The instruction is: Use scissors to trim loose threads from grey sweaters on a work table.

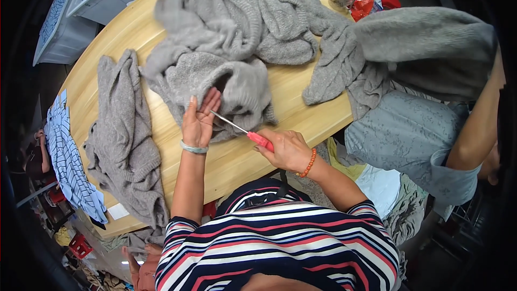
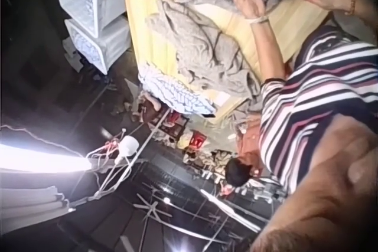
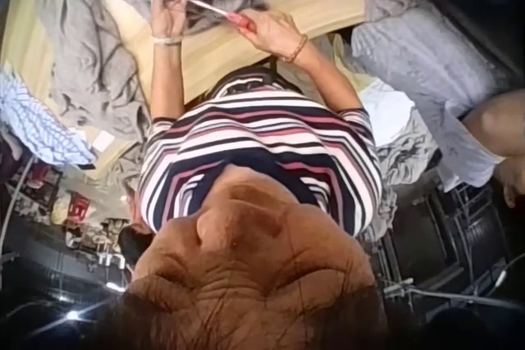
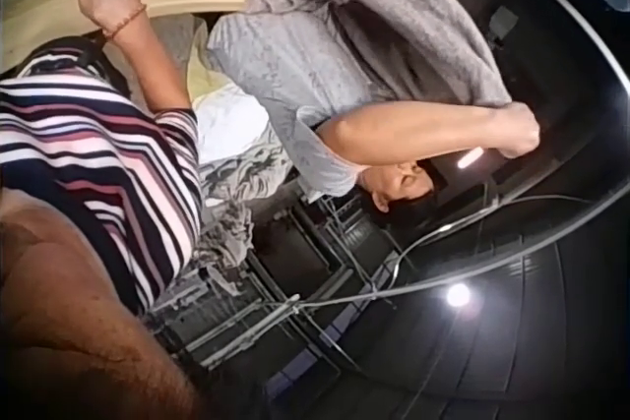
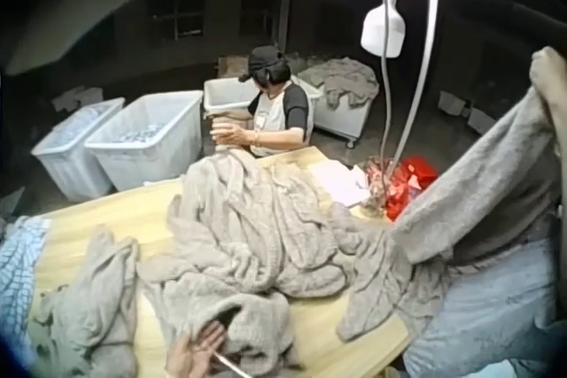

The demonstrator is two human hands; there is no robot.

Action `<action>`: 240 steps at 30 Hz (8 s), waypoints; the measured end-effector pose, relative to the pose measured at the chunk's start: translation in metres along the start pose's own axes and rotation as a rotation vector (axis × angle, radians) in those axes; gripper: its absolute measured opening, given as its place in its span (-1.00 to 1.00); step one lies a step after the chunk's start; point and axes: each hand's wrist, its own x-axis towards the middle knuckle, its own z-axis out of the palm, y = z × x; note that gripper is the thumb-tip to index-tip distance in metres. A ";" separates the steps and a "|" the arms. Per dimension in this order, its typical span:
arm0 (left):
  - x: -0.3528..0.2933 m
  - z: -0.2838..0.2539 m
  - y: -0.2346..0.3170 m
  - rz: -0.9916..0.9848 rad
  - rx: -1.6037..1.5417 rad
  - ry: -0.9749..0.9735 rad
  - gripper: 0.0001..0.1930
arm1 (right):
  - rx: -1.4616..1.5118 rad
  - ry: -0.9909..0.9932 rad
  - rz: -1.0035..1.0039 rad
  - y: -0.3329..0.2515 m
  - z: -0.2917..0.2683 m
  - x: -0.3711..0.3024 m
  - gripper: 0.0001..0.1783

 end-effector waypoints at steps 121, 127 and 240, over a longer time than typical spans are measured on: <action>0.012 -0.093 0.046 0.371 0.055 0.633 -0.67 | -0.071 -0.301 0.022 -0.030 0.004 0.017 -0.64; 0.013 -0.098 0.039 0.297 -0.071 0.711 -0.67 | -0.074 -0.316 0.005 -0.045 0.009 0.021 -0.64; 0.198 -0.061 0.036 0.177 1.897 -0.088 -0.38 | 0.509 0.519 0.524 0.102 0.013 0.255 -0.21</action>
